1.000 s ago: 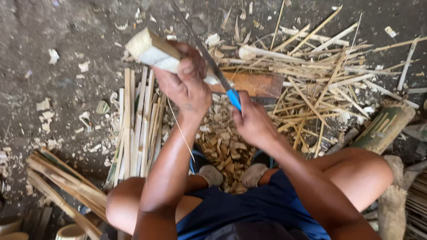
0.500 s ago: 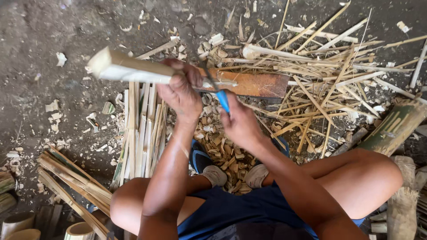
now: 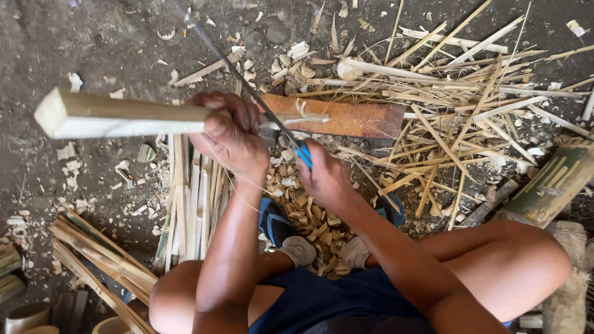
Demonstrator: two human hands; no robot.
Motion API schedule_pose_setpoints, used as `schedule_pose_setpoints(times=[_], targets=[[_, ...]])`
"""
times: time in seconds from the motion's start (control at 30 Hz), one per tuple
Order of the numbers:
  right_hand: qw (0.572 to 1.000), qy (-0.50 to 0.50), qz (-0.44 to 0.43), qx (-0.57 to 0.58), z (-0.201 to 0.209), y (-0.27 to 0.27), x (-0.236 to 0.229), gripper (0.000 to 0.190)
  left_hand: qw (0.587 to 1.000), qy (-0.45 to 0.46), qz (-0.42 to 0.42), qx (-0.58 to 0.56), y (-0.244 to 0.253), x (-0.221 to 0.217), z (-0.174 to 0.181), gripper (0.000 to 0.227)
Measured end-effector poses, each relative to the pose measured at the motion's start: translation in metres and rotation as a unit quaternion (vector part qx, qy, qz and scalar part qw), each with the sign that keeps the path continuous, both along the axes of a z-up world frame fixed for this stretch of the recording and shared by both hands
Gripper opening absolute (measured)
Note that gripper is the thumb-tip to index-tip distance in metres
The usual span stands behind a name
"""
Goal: The person sits on the ground and uses a knife to shave the surface of bamboo strips, removing thin layers of material. The person repeatedly picks up bamboo strips, shaves them, and places them back down among other processed pieces.
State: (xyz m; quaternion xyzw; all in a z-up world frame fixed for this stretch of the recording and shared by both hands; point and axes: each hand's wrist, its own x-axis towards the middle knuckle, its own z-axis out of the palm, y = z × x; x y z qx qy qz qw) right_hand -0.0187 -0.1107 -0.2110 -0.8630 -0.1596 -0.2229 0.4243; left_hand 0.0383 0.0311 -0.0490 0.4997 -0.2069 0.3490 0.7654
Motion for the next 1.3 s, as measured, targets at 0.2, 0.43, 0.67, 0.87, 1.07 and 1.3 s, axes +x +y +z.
schedule_pose_setpoints(times=[0.2, 0.43, 0.67, 0.87, 1.07, 1.3], targets=[[0.938, 0.308, -0.108, -0.12, -0.034, -0.016, 0.022, 0.03, 1.0, -0.003, 0.028, 0.013, 0.0, 0.013, 0.014, 0.049], [0.989, 0.144, 0.016, -0.013, -0.054, -0.018, 0.019, 0.024, 0.999, -0.008, 0.039, 0.011, 0.013, 0.03, 0.016, 0.044], [0.924, 0.36, -0.111, -0.066, -0.052, -0.025, 0.021, 0.036, 0.997, 0.023, 0.072, -0.009, 0.021, 0.033, 0.011, 0.046], [0.96, 0.276, -0.04, 0.02, -0.056, -0.032, 0.013, 0.035, 0.998, 0.014, 0.061, 0.004, 0.007, 0.033, 0.003, 0.045], [0.876, 0.463, -0.109, 0.081, -0.059, -0.039, 0.014, 0.028, 0.997, -0.016, 0.063, 0.029, -0.001, 0.036, 0.012, 0.041], [0.911, 0.396, -0.1, 0.062, -0.052, -0.055, -0.023, 0.03, 1.0, -0.008, -0.018, 0.009, -0.004, 0.011, 0.055, 0.06]])
